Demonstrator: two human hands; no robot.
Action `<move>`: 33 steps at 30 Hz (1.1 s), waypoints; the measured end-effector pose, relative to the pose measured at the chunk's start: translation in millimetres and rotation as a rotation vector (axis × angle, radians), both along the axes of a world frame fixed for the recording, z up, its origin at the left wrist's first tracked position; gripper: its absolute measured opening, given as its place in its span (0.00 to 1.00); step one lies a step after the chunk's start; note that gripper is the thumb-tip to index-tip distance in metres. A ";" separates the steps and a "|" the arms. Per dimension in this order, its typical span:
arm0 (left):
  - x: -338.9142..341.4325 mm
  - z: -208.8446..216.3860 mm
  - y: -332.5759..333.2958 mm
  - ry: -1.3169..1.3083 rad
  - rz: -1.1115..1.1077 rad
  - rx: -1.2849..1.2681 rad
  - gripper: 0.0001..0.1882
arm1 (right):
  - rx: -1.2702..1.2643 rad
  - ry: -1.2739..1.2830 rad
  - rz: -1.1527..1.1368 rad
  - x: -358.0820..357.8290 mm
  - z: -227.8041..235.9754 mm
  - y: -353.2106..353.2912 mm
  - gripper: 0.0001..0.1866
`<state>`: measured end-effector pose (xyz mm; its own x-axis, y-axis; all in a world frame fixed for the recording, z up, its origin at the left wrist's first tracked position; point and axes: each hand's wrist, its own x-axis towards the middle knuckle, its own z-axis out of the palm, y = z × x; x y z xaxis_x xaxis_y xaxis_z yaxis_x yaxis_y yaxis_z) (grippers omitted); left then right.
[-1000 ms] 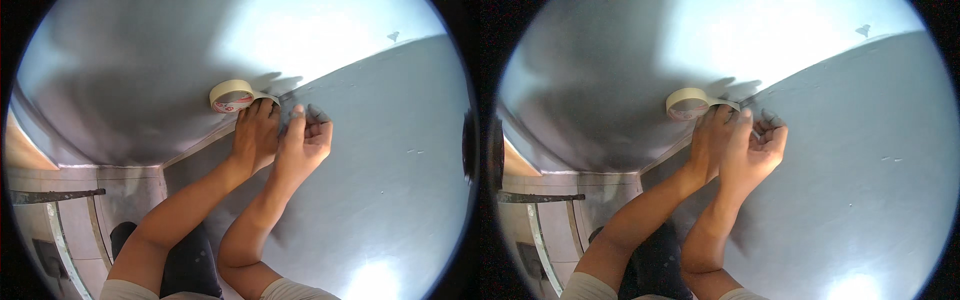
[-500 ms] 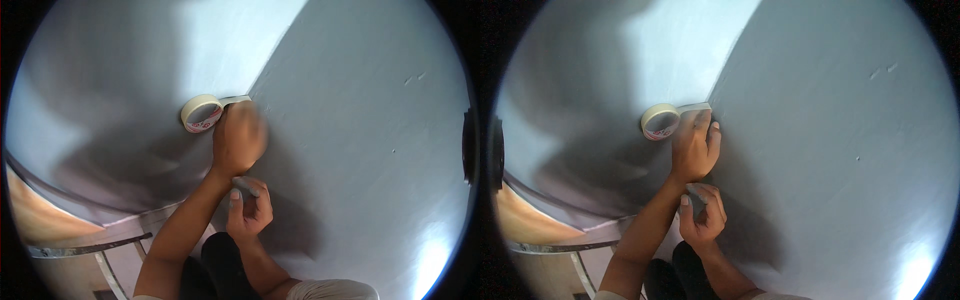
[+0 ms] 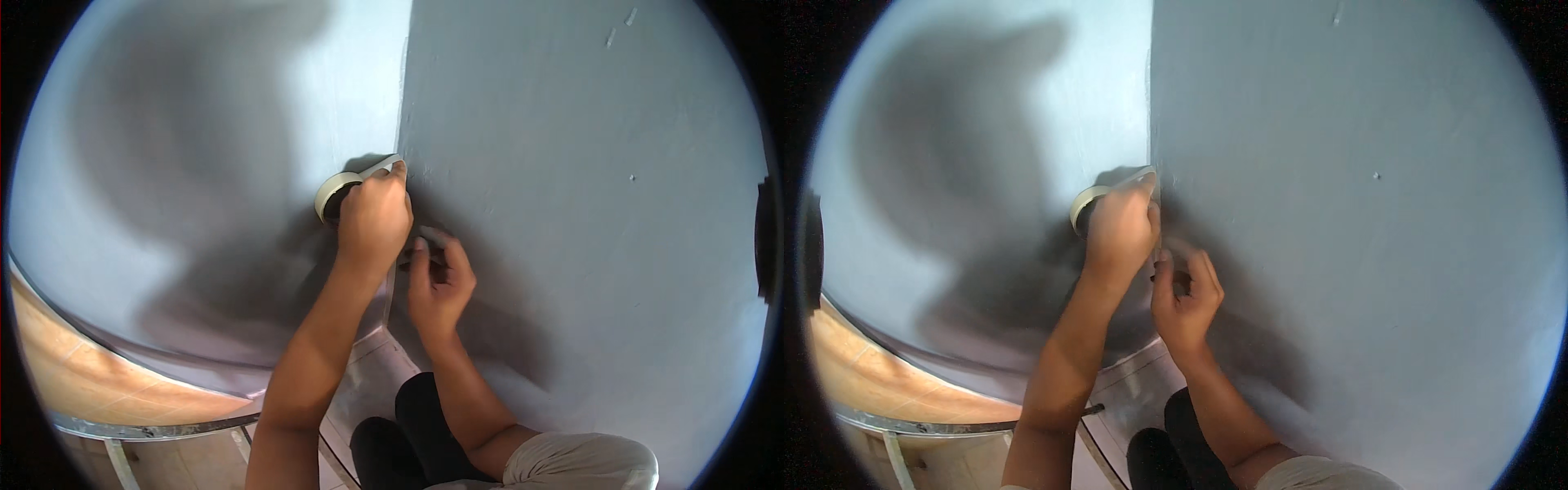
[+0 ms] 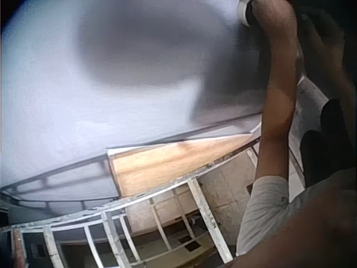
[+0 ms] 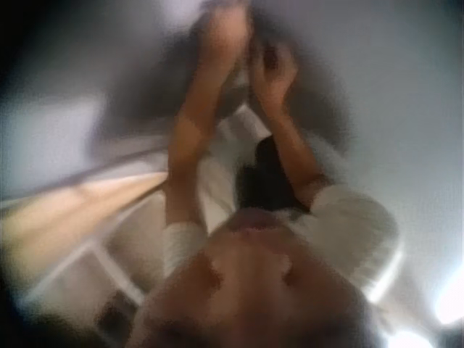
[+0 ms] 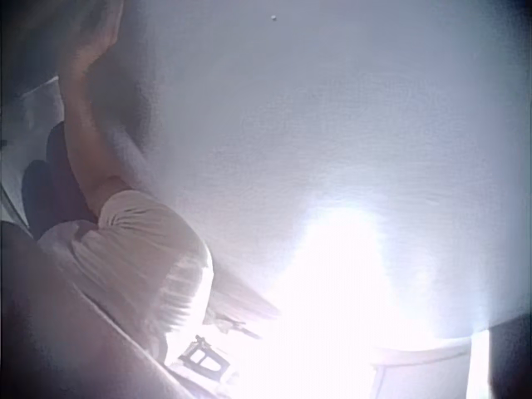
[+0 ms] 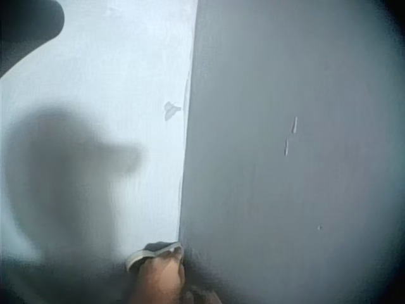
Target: The person applies masking tape along the wall, moves a ladder, and applies masking tape along the ceiling edge by hand.
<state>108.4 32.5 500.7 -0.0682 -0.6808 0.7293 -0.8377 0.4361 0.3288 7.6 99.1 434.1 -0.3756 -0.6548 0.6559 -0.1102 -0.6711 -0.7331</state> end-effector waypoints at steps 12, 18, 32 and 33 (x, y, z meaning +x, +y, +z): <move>24.5 34.2 0.0 -0.449 0.135 -0.240 0.07 | -0.180 0.160 -0.377 36.9 10.7 -71.9 0.14; 26.5 46.3 1.2 -0.581 0.130 -0.275 0.05 | -0.239 0.136 -0.336 45.5 15.9 -89.3 0.20; 35.6 53.8 -9.3 -0.717 0.099 -0.327 0.04 | -0.113 -0.011 -0.255 68.0 33.9 -106.6 0.19; 36.2 52.2 -9.9 -0.717 0.102 -0.328 0.04 | -0.115 -0.012 -0.253 69.3 34.8 -106.1 0.19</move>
<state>144.6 22.5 552.9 -0.5463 -0.4670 0.6953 -0.8373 0.3273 -0.4380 76.8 -6.9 468.9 -0.5257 -0.4608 0.7151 -0.2766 -0.7023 -0.6559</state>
